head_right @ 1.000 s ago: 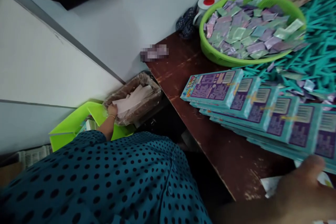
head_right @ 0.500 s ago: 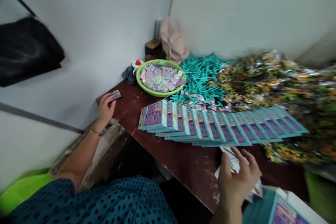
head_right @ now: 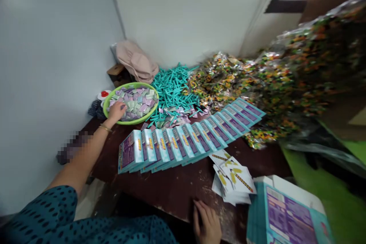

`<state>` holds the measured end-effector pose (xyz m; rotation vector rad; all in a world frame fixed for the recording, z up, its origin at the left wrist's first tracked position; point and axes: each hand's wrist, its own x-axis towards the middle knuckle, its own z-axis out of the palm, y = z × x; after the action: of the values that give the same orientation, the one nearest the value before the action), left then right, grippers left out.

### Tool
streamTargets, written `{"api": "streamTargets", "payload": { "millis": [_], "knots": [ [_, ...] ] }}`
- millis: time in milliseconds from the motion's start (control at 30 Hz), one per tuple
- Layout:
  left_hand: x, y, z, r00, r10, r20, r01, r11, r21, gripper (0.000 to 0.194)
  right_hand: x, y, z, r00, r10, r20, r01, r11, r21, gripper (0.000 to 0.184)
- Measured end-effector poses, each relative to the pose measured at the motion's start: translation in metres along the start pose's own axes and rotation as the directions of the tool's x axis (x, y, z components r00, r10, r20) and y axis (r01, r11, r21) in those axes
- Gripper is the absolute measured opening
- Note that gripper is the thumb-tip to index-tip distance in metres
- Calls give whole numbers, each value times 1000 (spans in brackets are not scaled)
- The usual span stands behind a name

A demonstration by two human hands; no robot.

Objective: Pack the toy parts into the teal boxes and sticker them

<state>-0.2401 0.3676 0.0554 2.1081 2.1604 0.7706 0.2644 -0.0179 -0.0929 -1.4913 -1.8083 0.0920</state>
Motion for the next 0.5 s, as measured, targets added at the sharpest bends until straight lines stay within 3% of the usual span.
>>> {"api": "streamTargets", "payload": {
  "millis": [100,233,500],
  "knots": [
    [0,-9,2,996,-91,8,91,995,41,25,2,-5,2,999,44,0,-44,998,-37,25],
    [1,-10,1,990,-130,50,125,988,88,28,11,-15,-1,999,35,17,-34,996,-82,23],
    [-8,-15,-2,956,-241,166,171,920,352,47,18,-24,-8,991,101,83,-94,992,-85,20]
  ]
}}
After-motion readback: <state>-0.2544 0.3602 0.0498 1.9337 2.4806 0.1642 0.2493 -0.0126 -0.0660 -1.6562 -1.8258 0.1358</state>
